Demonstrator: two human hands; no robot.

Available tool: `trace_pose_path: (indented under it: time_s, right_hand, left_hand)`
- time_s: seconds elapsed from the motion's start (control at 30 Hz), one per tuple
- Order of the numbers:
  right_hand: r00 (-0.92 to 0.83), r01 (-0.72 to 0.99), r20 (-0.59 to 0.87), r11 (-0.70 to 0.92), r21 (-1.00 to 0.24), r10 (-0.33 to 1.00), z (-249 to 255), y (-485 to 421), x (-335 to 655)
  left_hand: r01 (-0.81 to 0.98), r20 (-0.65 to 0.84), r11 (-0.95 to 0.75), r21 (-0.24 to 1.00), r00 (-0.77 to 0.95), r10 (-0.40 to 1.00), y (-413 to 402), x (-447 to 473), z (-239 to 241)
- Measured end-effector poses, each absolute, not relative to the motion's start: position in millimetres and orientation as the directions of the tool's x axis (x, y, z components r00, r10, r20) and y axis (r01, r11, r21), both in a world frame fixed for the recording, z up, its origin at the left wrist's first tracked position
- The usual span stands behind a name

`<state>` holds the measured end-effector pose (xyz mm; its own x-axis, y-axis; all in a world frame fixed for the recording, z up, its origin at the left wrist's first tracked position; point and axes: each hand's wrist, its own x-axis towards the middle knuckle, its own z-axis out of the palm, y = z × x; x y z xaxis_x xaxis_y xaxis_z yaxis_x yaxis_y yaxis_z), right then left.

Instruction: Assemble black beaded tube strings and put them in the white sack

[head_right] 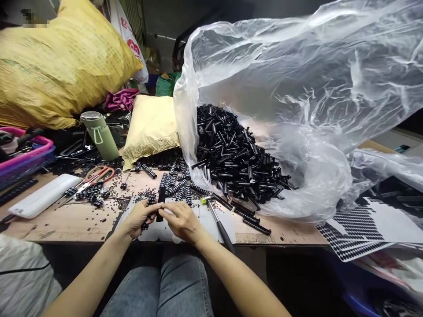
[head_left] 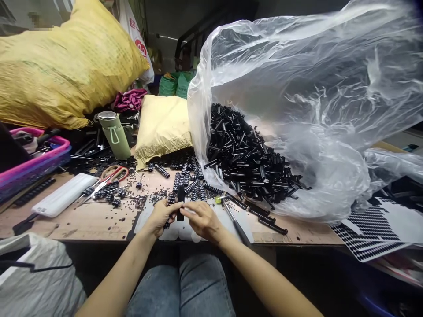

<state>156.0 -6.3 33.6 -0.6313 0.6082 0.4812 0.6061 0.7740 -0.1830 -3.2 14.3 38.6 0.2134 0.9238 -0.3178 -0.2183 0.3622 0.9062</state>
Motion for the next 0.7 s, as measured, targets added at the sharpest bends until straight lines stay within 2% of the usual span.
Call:
trace_pose_path:
  time_s: [0.1,0.17,0.33,0.43,0.53,0.7]
  right_hand:
    - [-0.497,0.721,0.41,0.627,-0.296,0.765,42,-7,147]
    - [-0.483,0.73,0.362,0.595,-0.336,0.797,48,-3,145]
    - [-0.421,0.657,0.309,0.522,-0.544,0.853,55,-9,147]
    - [-0.424,0.603,0.323,0.529,-0.597,0.846,57,-21,145]
    - [-0.432,0.54,0.409,0.593,-0.597,0.804,58,-28,139]
    - [-0.438,0.449,0.457,0.629,-0.635,0.774,52,-26,127]
  left_hand:
    - [-0.139,-0.288,0.308,0.941,0.15,0.946,9,-3,38]
    - [-0.141,-0.266,0.29,0.947,0.166,0.95,5,-3,40]
    - [-0.354,-0.199,0.268,0.896,0.22,0.955,0,-9,45]
    - [-0.378,-0.222,0.293,0.878,0.222,0.95,-2,-10,44]
    - [-0.386,-0.281,0.345,0.856,0.213,0.936,-5,-6,43]
    - [-0.508,-0.279,0.32,0.8,0.158,0.947,-11,1,47]
